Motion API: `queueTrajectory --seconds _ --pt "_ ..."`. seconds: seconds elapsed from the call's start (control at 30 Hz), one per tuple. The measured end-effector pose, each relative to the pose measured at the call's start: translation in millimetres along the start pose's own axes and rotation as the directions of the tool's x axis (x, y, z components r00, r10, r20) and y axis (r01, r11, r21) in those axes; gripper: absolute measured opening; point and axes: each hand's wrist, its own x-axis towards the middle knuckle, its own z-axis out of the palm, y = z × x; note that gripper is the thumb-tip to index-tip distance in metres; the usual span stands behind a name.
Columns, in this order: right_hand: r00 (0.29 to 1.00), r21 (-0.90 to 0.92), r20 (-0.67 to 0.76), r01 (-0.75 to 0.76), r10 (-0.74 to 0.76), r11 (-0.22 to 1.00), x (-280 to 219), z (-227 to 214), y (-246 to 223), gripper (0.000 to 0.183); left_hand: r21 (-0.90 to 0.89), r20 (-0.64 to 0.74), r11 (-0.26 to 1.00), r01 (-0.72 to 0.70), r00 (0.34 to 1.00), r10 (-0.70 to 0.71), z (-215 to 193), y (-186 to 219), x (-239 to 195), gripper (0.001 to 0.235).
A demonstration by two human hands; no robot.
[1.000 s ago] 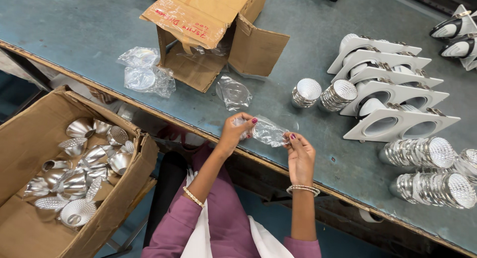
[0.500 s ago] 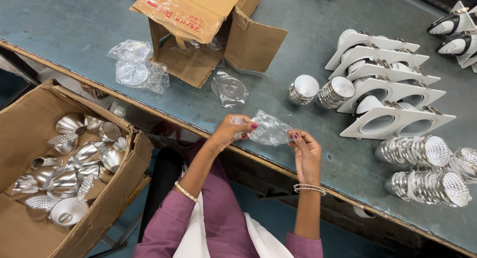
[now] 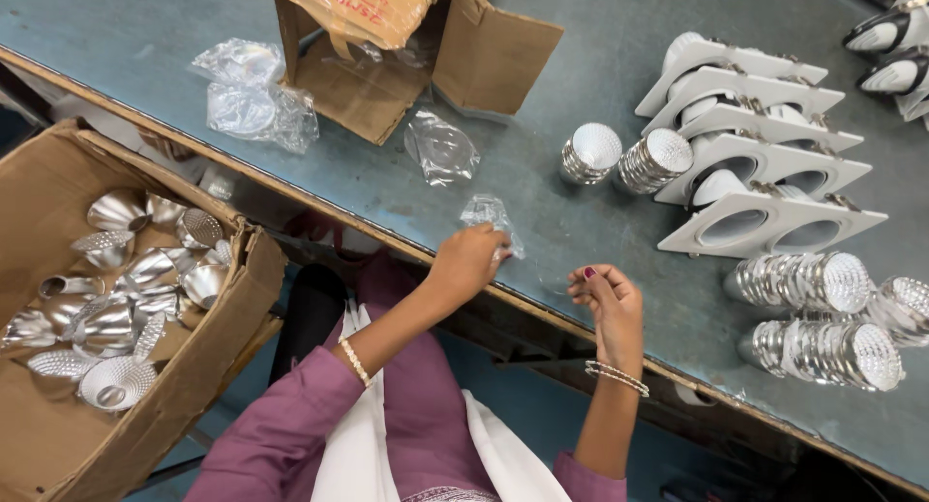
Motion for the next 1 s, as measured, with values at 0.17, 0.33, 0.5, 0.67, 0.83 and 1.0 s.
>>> queueTrajectory --seconds 0.17,0.33,0.5,0.67,0.83,1.0 --pt "0.984 0.029 0.036 -0.175 0.174 0.984 -17 -14 4 0.019 0.025 0.102 0.978 0.206 0.973 -0.207 16 -15 7 0.015" --pt "0.961 0.038 0.163 -0.232 0.223 0.972 -23 -1 14 0.024 -0.021 0.091 0.981 0.192 0.978 -0.189 11 -21 10 0.016" --pt "0.933 0.067 0.251 -0.281 0.257 0.957 -16 24 27 0.026 -0.111 0.053 0.986 0.126 0.991 -0.121 6 -21 3 0.017" --pt "0.969 0.096 0.164 -0.202 0.185 0.975 -13 44 22 0.024 0.001 0.069 0.998 0.065 0.996 -0.065 0 -11 -9 0.021" --pt "0.993 -0.014 0.086 -0.078 0.079 0.997 -23 62 11 0.02 0.12 -0.031 0.987 -0.107 0.993 0.111 6 7 -27 0.039" --pt "0.983 -0.012 0.146 -0.108 0.108 0.994 -31 68 -2 0.022 0.145 -0.035 0.966 -0.214 0.975 0.221 1 21 -38 0.052"
